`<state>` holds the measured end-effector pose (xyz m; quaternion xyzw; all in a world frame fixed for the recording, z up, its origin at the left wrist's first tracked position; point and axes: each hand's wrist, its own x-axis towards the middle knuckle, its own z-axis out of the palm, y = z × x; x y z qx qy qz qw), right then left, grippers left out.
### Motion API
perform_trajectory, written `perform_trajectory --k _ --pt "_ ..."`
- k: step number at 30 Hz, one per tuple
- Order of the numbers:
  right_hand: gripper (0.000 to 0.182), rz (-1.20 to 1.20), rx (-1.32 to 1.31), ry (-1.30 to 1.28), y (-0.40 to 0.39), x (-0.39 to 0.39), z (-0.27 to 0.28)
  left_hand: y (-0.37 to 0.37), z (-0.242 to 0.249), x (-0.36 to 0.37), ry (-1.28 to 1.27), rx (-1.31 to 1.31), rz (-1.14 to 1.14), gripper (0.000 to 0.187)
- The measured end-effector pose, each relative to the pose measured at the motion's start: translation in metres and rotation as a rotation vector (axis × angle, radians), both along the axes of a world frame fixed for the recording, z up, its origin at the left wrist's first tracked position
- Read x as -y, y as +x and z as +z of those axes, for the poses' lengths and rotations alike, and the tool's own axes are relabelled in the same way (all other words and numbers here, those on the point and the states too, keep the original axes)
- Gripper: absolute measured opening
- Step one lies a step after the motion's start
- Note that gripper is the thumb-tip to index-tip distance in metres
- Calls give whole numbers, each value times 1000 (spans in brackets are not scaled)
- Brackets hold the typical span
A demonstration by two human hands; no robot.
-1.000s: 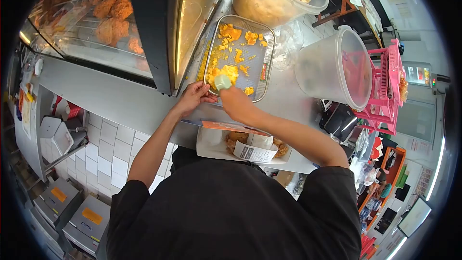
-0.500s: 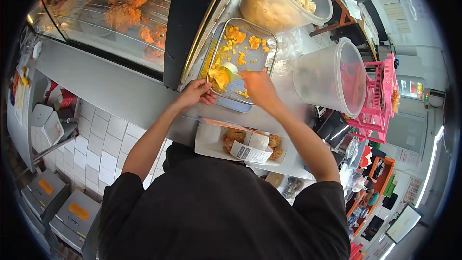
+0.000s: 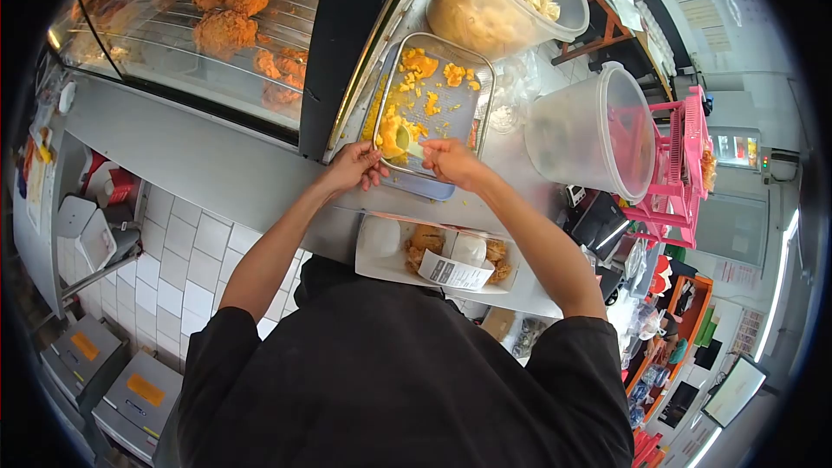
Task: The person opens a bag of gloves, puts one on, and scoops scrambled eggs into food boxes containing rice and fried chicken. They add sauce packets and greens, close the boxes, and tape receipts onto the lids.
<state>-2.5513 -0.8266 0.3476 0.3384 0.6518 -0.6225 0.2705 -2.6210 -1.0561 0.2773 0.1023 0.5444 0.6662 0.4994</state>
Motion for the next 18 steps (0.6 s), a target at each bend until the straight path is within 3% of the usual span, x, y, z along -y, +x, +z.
perform_trajectory --k 7,10,12,15,18 --pt "32 61 -65 8 14 -23 33 6 -12 0 -39 -115 -22 28" --pt "34 -96 -117 28 51 -27 84 7 -7 0 -69 -150 -17 29" --pt "35 -213 -319 -171 92 -27 121 7 -12 0 -72 -183 -3 30" --pt "36 -515 -373 -63 178 -6 160 7 -14 2 -59 -178 -24 30" --pt "36 -810 -416 157 253 24 159 5 -11 4 -80 -155 -23 31"
